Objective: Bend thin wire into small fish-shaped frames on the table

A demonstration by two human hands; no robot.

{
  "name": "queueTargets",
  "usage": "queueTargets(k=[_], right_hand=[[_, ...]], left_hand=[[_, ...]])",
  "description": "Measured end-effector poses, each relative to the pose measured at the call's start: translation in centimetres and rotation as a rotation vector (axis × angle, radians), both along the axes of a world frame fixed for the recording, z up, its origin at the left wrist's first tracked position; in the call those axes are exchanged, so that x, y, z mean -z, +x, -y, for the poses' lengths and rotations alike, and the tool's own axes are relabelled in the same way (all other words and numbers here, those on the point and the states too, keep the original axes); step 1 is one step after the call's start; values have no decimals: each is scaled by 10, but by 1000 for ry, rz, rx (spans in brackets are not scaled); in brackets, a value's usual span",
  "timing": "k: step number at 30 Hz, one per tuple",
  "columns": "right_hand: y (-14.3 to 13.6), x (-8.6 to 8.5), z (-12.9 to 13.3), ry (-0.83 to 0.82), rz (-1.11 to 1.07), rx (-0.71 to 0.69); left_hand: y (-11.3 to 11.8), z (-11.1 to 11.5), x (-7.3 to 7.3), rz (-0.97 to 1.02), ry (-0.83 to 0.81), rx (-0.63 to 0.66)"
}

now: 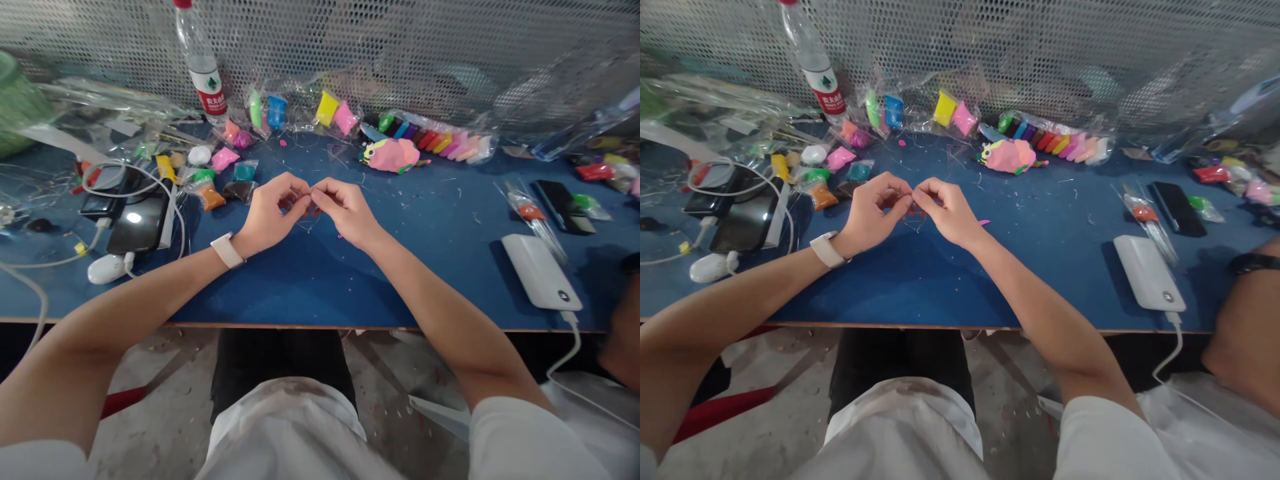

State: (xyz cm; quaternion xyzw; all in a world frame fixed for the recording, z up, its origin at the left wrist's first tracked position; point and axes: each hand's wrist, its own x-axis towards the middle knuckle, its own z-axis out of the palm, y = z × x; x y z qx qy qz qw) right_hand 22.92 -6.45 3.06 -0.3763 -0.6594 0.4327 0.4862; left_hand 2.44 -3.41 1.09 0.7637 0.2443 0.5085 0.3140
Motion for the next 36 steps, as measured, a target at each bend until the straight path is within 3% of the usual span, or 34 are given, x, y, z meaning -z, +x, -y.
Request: queueTargets(k=[5, 12, 18, 29, 36], right_hand=[[-1, -1, 1, 52, 23, 36], [-2, -8, 9, 3, 84, 81], [-5, -11, 15, 102, 119, 135], [-3, -11, 18, 217, 153, 252], [-1, -9, 17, 241, 123, 220]], left_hand=[[2, 1, -1, 22, -18, -2], [0, 0, -1, -7, -102, -9], [-4, -6, 1, -90, -9, -14], [-4, -8, -2, -77, -44, 86], [-1, -6, -5, -16, -130, 141]])
